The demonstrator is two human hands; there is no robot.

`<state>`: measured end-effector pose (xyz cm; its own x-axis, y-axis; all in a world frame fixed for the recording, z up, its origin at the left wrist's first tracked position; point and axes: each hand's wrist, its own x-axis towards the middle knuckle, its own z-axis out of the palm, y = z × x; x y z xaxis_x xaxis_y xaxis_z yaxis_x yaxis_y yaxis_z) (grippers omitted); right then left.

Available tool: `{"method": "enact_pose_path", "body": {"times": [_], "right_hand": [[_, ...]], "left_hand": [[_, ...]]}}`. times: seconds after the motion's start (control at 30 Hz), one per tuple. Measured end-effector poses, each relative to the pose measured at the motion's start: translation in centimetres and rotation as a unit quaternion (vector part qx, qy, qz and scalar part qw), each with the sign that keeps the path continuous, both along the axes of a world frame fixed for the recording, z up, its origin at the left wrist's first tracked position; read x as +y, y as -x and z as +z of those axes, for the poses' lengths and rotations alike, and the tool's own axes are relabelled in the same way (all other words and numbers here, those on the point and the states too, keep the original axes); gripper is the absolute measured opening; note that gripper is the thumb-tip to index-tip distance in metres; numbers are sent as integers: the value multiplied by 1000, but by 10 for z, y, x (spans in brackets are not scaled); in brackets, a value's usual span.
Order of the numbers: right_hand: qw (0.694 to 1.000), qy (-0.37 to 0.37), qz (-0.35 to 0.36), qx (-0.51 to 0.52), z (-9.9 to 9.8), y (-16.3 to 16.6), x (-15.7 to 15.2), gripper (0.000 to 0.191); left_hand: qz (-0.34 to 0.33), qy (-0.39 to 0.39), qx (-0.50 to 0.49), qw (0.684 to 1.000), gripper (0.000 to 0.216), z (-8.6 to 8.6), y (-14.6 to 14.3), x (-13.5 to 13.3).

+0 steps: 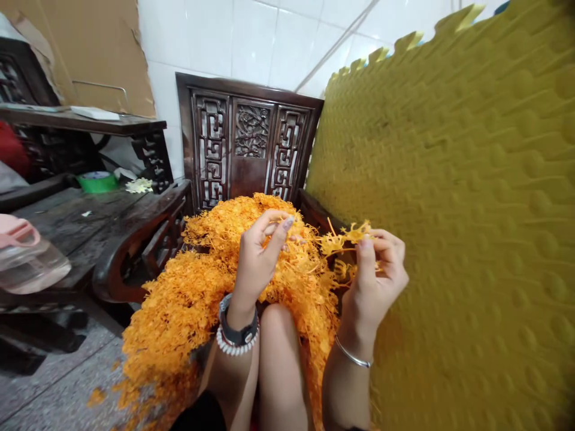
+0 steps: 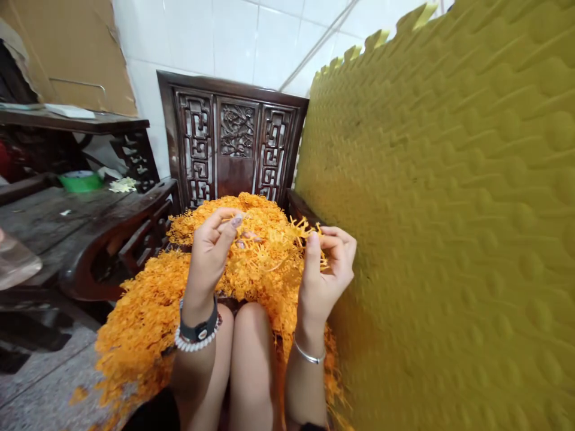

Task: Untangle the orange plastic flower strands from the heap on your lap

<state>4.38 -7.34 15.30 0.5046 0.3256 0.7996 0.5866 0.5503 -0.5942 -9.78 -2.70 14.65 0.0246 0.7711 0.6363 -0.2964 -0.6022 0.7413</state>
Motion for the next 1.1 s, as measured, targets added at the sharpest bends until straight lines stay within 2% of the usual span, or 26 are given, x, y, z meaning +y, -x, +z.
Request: {"method": "enact_pose_path", "body": {"times": [0.03, 0.1, 0.13, 0.2, 0.27, 0.3, 0.37, 0.47, 0.5, 0.6, 0.73, 0.8, 0.87, 0.93, 1.0, 1.1], "right_hand": [[999, 4, 34, 19, 2, 3, 1, 10], [991, 14, 120, 55, 6, 10, 1, 29], [983, 14, 172, 67, 9, 14, -1, 29], [957, 21, 286, 55, 14, 21, -5, 20], [920, 77, 383, -8, 16, 28, -5, 24], [905, 124, 405, -46, 16, 31, -3, 24], [892, 215, 383, -102, 12, 39, 5, 26], [889, 281, 340, -127, 0, 55, 24, 14], [878, 292, 355, -135, -5, 61, 31, 21], [830, 312, 441, -138, -16, 75, 47, 26], [803, 319, 496, -90, -23, 85, 60, 21], [782, 324, 528, -69, -23, 88, 62, 27], [740, 315, 592, -38, -25, 91, 63, 32], [699, 287, 655, -7, -30, 94, 65, 37], [672, 250, 697, 24, -38, 97, 68, 45], [624, 150, 763, 73, -48, 97, 70, 61]], "left_hand": [[3, 13, -15, 1000, 15, -3, 1, 1], [29, 22, -19, 999, 13, -8, 2, 4], [48, 19, -15, 999, 12, -10, 3, 5], [93, 9, -13, 996, 12, -13, 5, 8], [141, -2, -36, 989, 11, -15, 6, 10], [164, -8, -53, 985, 11, -16, 7, 11], [218, -26, -77, 972, 10, -18, 9, 12], [290, -43, -73, 953, 9, -19, 16, 14], [297, -45, -66, 952, 9, -19, 20, 14], [260, -45, -52, 963, 12, -19, 33, 14], [143, 23, -45, 988, 12, -22, 46, 14], [102, 55, -75, 990, 14, -24, 46, 14], [62, 68, -137, 986, 20, -24, 45, 12], [19, 87, -201, 976, 25, -23, 44, 10], [0, 117, -236, 965, 29, -21, 46, 7], [27, 152, -266, 952, 30, -22, 57, 9]]}}
